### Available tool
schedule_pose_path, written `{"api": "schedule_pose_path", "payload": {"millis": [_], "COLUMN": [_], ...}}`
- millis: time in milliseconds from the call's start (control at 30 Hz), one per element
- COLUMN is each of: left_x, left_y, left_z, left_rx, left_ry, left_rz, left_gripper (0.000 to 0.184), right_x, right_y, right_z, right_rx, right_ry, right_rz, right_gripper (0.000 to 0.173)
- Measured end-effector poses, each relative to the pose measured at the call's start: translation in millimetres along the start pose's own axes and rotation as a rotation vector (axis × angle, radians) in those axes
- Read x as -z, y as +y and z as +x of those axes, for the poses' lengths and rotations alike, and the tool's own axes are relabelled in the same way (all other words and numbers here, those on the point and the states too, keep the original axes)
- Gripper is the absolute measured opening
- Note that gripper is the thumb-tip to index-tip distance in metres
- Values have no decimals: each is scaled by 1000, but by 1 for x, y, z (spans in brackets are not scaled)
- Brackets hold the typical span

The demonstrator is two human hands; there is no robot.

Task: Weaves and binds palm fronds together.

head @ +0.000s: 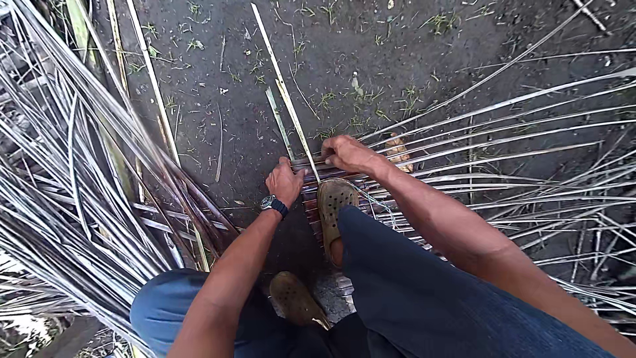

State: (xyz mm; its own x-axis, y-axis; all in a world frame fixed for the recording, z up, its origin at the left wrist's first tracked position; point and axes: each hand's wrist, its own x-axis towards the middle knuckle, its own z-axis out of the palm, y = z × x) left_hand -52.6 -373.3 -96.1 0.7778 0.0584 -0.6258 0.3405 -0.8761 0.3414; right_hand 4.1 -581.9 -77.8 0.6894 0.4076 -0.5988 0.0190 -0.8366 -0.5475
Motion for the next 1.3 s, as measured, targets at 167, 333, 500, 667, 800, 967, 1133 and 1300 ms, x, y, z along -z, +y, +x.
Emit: {"api": "schedule_pose_path", "payload": {"millis": [167, 333, 500, 667, 800, 967, 1133, 1300], "left_x": [-10, 0, -1, 51, 129, 179, 160, 170], "left_y": [2, -3, -1, -48, -147, -227, -263, -240], "left_z": [-6, 1, 6, 3, -3, -14, -11, -20], "left_rx": [15, -22, -29, -70, 86, 453, 515, 483], "left_ry": [48, -11, -13, -106, -96, -110, -118, 208], "left_rz": [-20, -63, -91, -41, 182, 214, 6, -264], "left_gripper": [59, 56, 33, 28, 31, 47, 32, 38], "right_x": [1, -18, -34, -29, -15, -10, -13, 0], "right_y": [10, 11, 6, 5, -12, -22, -29, -41], "right_z": [3, 2, 8, -5, -32, -36, -34, -43], "right_rx": [-9, -170, -192, -126, -39, 91, 199, 266], "right_ry": [25, 220, 358, 291, 427, 398, 355, 403], "right_rz": [104, -118, -341, -228, -127, -79, -67, -82], "right_gripper": [14, 24, 34, 29, 30, 26, 19, 21]}}
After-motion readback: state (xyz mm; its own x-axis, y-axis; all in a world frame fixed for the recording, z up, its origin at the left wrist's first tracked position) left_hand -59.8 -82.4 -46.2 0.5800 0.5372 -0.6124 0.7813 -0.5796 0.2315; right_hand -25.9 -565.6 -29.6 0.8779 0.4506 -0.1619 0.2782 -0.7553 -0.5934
